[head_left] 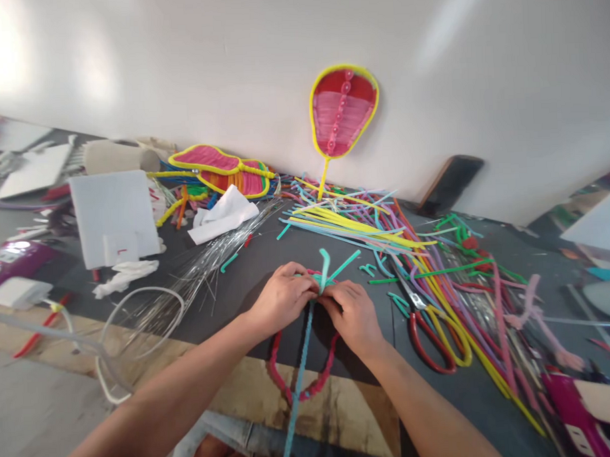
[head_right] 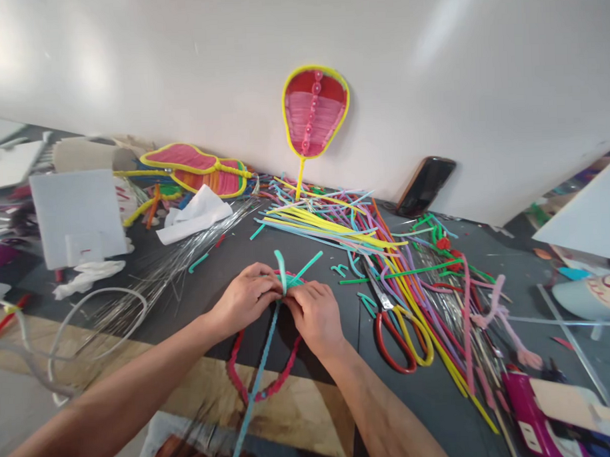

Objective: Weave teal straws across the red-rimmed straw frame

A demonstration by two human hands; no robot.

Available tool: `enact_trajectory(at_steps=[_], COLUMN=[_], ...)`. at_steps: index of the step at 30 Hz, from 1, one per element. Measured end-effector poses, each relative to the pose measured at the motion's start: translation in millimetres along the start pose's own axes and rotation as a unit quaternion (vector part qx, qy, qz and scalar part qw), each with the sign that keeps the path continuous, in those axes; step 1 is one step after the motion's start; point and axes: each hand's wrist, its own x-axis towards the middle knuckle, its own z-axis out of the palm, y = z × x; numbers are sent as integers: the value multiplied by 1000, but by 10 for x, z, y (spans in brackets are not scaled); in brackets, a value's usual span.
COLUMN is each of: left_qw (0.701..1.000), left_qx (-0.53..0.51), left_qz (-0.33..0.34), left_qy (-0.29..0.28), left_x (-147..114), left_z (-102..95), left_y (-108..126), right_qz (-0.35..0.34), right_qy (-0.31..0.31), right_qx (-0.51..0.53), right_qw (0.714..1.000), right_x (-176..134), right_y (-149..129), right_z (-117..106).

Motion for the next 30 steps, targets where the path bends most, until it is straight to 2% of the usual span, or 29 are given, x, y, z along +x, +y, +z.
enact_trajectory(at_steps=[9, 14, 19, 24, 27, 30], left_qw=[999, 998, 998, 999, 998, 998], left_qx=[-5, -2, 8, 12, 17, 20], left_qz=[-35, -65, -50, -43, -54, -64], left_qy=[-4, -22, -33, -27, -20, -13], left_x=[16, 32, 32, 24, 20, 18], left_z=[-31, -40, -39, -26, -25, -30], left_y=[48, 37, 22, 19, 26, 29], right_qz=[-2, 50, 119, 169, 158, 105], right_qy=[-5, 21, -3, 3, -21, -47], right_qx=[-10, 86, 160, 245, 263, 269], right_qw=[1000, 995, 980, 955, 951, 956], right_x=[11, 19, 56, 106, 86, 47], right_y=[-7, 6, -12, -42, -9, 50], right_z=[-6, -50, -61, -74, -118, -170])
